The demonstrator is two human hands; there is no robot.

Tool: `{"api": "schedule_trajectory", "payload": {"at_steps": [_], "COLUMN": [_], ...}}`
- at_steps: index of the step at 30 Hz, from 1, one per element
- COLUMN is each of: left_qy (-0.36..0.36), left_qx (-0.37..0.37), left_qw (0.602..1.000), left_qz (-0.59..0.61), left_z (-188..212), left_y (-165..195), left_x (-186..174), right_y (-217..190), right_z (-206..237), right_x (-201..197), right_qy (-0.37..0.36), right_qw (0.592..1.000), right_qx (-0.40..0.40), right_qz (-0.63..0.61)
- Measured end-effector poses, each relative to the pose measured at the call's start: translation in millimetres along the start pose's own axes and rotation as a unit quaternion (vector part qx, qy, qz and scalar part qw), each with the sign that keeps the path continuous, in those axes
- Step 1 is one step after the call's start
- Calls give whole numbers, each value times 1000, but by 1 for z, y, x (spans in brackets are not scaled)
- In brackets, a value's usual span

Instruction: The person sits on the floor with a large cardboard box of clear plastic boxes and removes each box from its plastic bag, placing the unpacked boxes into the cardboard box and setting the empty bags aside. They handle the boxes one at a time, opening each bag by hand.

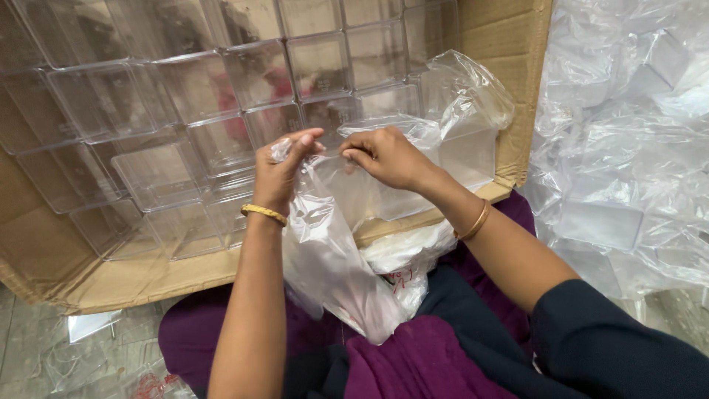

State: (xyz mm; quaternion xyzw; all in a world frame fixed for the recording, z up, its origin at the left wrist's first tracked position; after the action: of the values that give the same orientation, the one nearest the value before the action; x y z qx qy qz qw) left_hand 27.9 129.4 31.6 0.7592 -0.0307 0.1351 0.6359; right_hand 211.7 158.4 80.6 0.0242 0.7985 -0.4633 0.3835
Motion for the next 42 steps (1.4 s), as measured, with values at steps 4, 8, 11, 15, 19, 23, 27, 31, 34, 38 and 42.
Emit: {"api": "schedule_trajectory", "payload": {"at_steps": [4, 8, 11, 15, 19, 23, 27, 31, 34, 38, 42], "left_qy": [52, -37, -12, -77, -63, 64, 83, 58, 76, 77, 151], "left_qx": [-78, -113, -175, -127, -62, 96, 85, 65, 97, 114, 174], "left_qw": [995, 984, 960, 937, 994, 955, 921, 918, 917, 935, 942], "left_qz": [26, 131, 220, 316, 66, -274, -371, -386, -380, -328, -244], "left_z": [-1, -1, -4, -18, -57, -97, -100, -90, -79, -56, -47], "left_y": [-32, -39, -39, -32, -53, -56, -64, -69, -69, -71, -35], "left_x": [-1, 17, 13, 14, 19, 31, 40, 40, 27, -10, -71], "right_y": [14, 48, 72, 69, 83, 111, 104, 96, 82, 53, 47], "right_z": [4, 3, 15, 14, -8, -43, -43, -28, -31, -46, -57], "right_x": [-5, -10, -8, -51, -91, -92, -69, -62, -59, -41, -1], "right_qy": [49, 69, 12, 29, 92, 196, 172, 132, 139, 156, 145], "right_qw": [998, 930, 870, 809, 775, 973, 923, 928, 938, 966, 982], "right_qx": [-3, 80, 186, 61, 10, 92, 61, 114, 146, 66, 97], "right_qz": [39, -352, -457, -584, -625, -82, 339, 329, 282, 197, 76]}}
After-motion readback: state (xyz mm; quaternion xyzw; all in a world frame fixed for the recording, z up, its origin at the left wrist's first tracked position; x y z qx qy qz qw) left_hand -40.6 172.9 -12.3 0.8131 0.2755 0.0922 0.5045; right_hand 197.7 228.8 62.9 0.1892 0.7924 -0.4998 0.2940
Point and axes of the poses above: each hand's wrist, its own z-axis away from the middle knuckle, its own x-axis out of the palm, y = z × x, the point moved 7 cm from there along -z, towards the middle knuckle, and after that the axes turned 5 degrees about y, right-handed, at the moved point
